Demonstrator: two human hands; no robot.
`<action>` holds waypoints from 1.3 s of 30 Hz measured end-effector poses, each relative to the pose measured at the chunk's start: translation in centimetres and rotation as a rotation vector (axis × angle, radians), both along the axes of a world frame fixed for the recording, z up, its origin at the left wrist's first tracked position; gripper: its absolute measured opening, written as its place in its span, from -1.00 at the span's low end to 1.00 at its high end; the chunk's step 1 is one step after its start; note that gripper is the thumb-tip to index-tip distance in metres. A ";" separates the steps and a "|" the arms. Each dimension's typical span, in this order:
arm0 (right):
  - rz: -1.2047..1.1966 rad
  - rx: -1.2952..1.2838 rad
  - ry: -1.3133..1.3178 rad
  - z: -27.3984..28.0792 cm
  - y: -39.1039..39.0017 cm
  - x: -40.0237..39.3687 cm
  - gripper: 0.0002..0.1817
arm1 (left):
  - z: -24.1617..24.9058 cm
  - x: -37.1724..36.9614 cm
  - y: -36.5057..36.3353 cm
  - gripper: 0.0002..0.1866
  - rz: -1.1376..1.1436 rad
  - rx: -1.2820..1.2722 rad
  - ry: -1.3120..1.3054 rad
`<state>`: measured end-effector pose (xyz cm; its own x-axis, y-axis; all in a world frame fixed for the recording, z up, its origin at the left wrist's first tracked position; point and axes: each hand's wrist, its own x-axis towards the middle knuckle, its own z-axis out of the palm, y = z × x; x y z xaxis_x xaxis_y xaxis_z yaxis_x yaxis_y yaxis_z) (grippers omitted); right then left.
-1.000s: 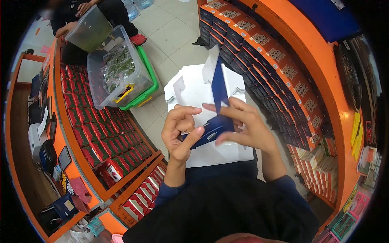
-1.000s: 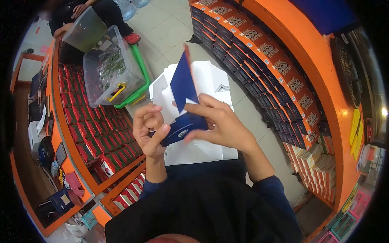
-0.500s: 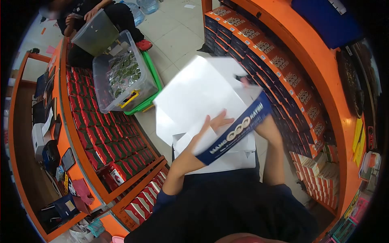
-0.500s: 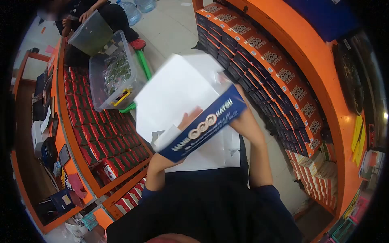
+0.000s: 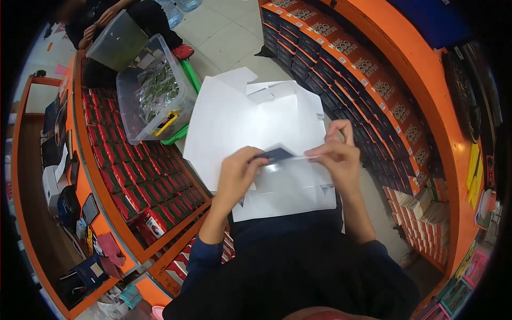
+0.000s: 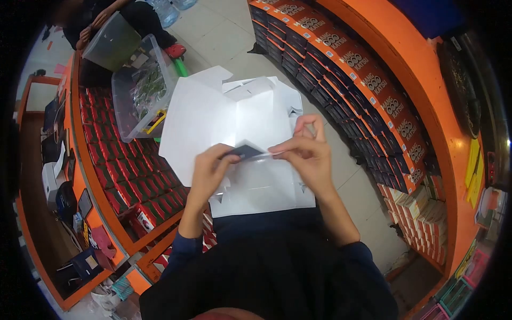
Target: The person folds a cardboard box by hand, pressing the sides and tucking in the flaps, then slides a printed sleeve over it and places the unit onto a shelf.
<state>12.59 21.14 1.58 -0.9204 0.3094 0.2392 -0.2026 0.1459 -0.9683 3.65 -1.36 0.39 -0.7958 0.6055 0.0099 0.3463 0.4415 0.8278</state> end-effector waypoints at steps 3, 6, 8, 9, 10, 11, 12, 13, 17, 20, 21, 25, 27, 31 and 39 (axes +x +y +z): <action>0.057 0.040 0.052 1.2 0.8 -0.3 -0.76 | 0.6 0.2 0.2 -0.84 0.196 0.225 -0.417; 0.062 0.257 0.020 2.9 -0.7 -0.9 -0.76 | 1.1 0.8 0.8 -0.83 0.152 0.273 -0.449; -0.015 0.539 0.076 2.9 -1.1 -1.6 -0.73 | 2.7 1.0 1.4 -0.82 0.116 0.216 -0.356; -0.019 0.541 0.078 3.0 -1.2 -1.8 -0.73 | 3.1 1.0 1.4 -0.82 0.112 0.217 -0.354; -0.048 0.515 0.121 3.0 -1.3 -2.1 -0.74 | 3.3 0.9 1.3 -0.82 0.099 0.193 -0.320; -0.074 0.489 0.165 3.1 -1.3 -2.3 -0.76 | 3.5 0.9 1.2 -0.81 0.090 0.169 -0.287; -0.071 0.490 0.169 3.1 -1.2 -2.4 -0.76 | 3.5 0.8 1.1 -0.81 0.093 0.171 -0.284; -0.027 0.475 0.189 3.1 -1.1 -2.5 -0.75 | 3.6 0.8 1.0 -0.81 0.081 0.167 -0.267; -0.088 0.336 0.154 2.6 -0.7 -2.4 -0.72 | 4.0 0.6 0.9 -0.81 0.072 0.155 -0.245; -0.080 0.357 0.115 3.1 -1.1 -2.4 -0.68 | 3.9 0.7 1.2 -0.81 0.068 0.179 -0.156; -0.031 0.417 0.202 2.7 -0.9 -2.7 -0.63 | 3.8 0.6 1.1 -0.81 0.069 0.181 -0.156; 0.251 0.548 0.125 4.4 -0.7 -2.6 -0.49 | 3.7 0.1 0.1 -0.82 -0.003 0.173 -0.146; 0.232 0.551 0.137 5.0 -1.1 -2.9 -0.44 | 4.1 0.1 0.1 -0.83 -0.048 0.167 -0.147; -0.104 0.578 0.371 4.4 -2.6 -3.1 -0.45 | 4.9 -0.3 -0.6 -0.83 -0.007 0.222 -0.318; 0.087 0.690 0.460 -0.2 -5.3 -2.9 -0.40 | 6.4 0.5 2.0 -0.71 0.218 0.780 -0.588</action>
<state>9.69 15.84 1.39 -0.6982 -0.1123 0.7070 -0.5942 0.6417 -0.4849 4.19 0.64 6.84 -0.8948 0.4376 -0.0885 -0.2349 -0.2930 0.9268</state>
